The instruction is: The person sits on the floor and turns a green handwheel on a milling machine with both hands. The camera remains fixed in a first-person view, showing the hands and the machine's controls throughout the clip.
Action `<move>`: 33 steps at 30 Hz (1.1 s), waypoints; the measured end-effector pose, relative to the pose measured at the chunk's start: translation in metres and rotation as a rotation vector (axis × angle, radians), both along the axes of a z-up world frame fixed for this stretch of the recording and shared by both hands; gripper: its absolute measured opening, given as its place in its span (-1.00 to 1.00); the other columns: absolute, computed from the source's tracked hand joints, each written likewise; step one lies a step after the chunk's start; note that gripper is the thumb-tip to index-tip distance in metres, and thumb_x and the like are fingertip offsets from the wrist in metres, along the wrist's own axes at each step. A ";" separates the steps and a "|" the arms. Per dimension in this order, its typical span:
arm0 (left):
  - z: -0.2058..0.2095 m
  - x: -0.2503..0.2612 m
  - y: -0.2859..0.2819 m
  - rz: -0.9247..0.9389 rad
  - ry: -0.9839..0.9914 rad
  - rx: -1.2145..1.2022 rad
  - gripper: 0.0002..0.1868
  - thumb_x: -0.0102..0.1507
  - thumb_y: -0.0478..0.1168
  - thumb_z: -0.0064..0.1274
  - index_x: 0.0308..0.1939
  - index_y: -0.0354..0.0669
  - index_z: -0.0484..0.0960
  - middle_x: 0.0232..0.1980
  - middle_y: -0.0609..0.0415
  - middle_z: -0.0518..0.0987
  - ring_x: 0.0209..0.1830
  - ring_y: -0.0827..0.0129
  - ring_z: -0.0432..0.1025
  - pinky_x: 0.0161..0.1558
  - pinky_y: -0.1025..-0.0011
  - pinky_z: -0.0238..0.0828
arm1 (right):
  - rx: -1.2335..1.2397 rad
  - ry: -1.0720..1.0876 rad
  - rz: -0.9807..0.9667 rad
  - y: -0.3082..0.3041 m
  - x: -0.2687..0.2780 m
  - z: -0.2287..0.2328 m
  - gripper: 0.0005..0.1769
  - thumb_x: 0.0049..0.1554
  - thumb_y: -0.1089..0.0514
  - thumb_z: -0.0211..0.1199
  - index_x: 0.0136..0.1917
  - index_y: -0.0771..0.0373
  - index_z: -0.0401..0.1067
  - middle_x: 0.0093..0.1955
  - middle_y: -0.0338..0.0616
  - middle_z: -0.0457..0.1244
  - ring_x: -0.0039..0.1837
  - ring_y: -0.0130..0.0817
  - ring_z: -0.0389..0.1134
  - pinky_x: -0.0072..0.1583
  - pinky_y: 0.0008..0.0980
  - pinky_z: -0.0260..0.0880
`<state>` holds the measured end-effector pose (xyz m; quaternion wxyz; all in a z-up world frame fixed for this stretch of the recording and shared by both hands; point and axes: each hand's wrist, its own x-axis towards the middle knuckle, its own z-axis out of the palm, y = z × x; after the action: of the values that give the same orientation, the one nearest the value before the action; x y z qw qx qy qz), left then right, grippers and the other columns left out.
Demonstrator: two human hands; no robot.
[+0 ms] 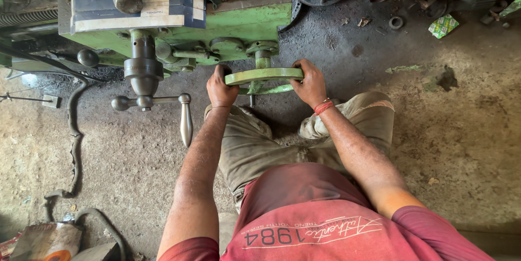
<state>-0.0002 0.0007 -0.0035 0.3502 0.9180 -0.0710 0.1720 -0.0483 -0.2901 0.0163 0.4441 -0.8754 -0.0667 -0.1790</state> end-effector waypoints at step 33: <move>-0.005 0.001 0.002 0.004 -0.004 -0.042 -0.71 0.03 -0.36 0.14 -0.19 -0.13 0.45 -0.26 -0.11 0.62 -0.23 -0.18 0.54 -0.19 0.08 0.49 | -0.018 -0.012 0.002 0.003 0.002 -0.001 -0.67 -0.03 0.32 0.41 -0.02 0.26 0.37 -0.04 -0.02 0.34 0.02 0.05 0.41 0.05 -0.11 0.40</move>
<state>0.0004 0.0029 -0.0081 0.3688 0.9103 -0.0660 0.1761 -0.0465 -0.2876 0.0158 0.4362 -0.8781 -0.0717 -0.1834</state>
